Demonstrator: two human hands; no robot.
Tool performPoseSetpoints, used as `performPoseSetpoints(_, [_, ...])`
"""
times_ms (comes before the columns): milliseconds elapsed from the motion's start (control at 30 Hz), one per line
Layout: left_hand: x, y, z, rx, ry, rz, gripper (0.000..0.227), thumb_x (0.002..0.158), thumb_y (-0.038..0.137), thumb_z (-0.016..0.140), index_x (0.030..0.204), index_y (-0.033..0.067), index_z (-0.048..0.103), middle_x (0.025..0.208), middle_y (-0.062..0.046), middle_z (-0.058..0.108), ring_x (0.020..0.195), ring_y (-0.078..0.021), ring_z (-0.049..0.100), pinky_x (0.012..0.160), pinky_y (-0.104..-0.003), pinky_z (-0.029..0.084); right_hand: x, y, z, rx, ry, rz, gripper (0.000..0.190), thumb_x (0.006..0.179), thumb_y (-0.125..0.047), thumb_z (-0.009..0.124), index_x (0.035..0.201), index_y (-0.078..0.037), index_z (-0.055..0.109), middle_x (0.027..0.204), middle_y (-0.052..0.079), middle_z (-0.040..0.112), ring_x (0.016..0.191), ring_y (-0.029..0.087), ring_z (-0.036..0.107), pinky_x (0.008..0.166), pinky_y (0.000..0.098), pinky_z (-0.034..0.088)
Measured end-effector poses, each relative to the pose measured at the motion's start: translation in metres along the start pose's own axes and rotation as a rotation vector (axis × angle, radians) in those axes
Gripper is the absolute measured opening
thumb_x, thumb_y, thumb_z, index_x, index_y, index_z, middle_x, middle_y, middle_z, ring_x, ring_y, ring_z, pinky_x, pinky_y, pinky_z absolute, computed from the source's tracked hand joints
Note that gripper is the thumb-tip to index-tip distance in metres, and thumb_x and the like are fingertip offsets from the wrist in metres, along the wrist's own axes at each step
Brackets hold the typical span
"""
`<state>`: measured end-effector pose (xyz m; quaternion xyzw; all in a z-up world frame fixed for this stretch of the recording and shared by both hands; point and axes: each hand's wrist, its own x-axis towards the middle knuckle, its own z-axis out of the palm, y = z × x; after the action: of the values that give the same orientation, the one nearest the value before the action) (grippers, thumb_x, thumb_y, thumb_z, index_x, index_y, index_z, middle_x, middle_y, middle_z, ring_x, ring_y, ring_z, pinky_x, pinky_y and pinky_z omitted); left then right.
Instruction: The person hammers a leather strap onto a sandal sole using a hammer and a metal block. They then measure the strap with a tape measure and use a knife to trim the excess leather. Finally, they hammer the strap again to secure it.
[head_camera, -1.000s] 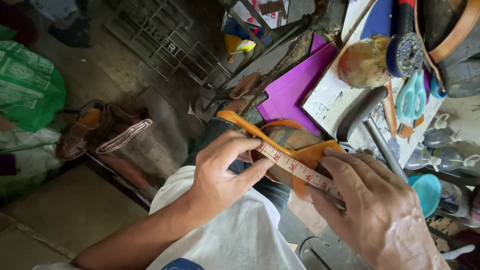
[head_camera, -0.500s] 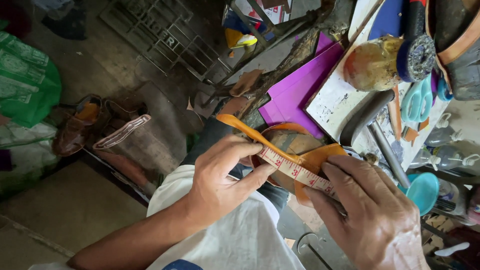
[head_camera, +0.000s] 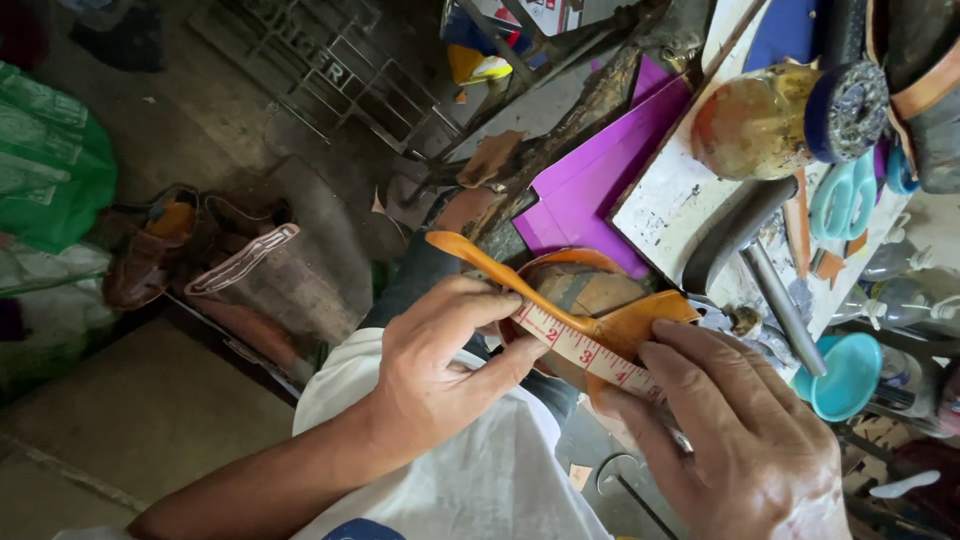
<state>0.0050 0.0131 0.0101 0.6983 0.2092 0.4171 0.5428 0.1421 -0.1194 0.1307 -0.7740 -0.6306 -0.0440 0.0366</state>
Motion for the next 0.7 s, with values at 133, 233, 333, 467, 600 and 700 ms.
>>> performPoseSetpoints(133, [0.002,0.002,-0.001,0.013,-0.002,0.005,0.03,0.083,0.005,0.087,0.102,-0.001,0.066,0.093,-0.013,0.069,0.071,-0.0169,0.066,0.071,-0.026,0.062,0.001,-0.004,-0.01,-0.021,-0.102,0.094,0.036,0.082,-0.034,0.088,0.105,-0.01,0.074,0.116,0.01,0.077,0.103,0.026,0.076,0.088,0.0398,0.062])
performPoseSetpoints(233, [0.003,0.003,0.002,0.034,0.028,0.016,0.028,0.082,0.003,0.087,0.101,0.0002,0.066,0.092,-0.011,0.07,0.07,-0.0153,0.065,0.072,-0.026,0.061,0.007,-0.005,-0.015,0.08,-0.107,0.084,0.031,0.083,-0.029,0.083,0.096,-0.002,0.075,0.116,0.018,0.076,0.105,0.027,0.075,0.092,0.0407,0.06])
performPoseSetpoints(333, [0.004,0.004,0.0,0.022,0.013,0.024,0.029,0.083,0.004,0.087,0.102,-0.0006,0.065,0.092,-0.012,0.069,0.071,-0.0169,0.064,0.07,-0.027,0.061,0.002,0.003,-0.011,0.093,-0.105,0.052,0.021,0.09,-0.021,0.076,0.092,-0.001,0.072,0.12,0.017,0.075,0.106,0.026,0.075,0.091,0.0382,0.059])
performPoseSetpoints(467, [0.005,0.004,0.002,0.022,0.03,0.032,0.028,0.082,0.002,0.086,0.101,-0.0011,0.065,0.091,-0.012,0.069,0.071,-0.0158,0.065,0.07,-0.026,0.062,-0.002,0.007,-0.009,0.096,-0.061,0.034,0.016,0.089,-0.018,0.079,0.097,-0.005,0.077,0.119,0.016,0.076,0.103,0.03,0.076,0.089,0.0398,0.061])
performPoseSetpoints(600, [0.002,0.004,0.002,0.011,0.033,0.017,0.027,0.084,0.002,0.084,0.102,-0.002,0.065,0.093,-0.013,0.069,0.071,-0.0164,0.064,0.071,-0.027,0.062,-0.011,0.021,-0.006,0.071,-0.117,-0.122,0.025,0.087,-0.015,0.078,0.109,-0.003,0.075,0.125,0.021,0.072,0.116,0.035,0.072,0.102,0.0447,0.059])
performPoseSetpoints(700, [0.002,0.005,0.004,0.021,0.041,0.02,0.028,0.083,0.001,0.085,0.102,-0.002,0.065,0.093,-0.014,0.069,0.071,-0.017,0.065,0.071,-0.027,0.062,-0.01,0.026,-0.006,0.063,-0.105,-0.239,0.019,0.087,-0.01,0.077,0.103,0.0,0.074,0.122,0.022,0.072,0.114,0.036,0.072,0.102,0.047,0.059])
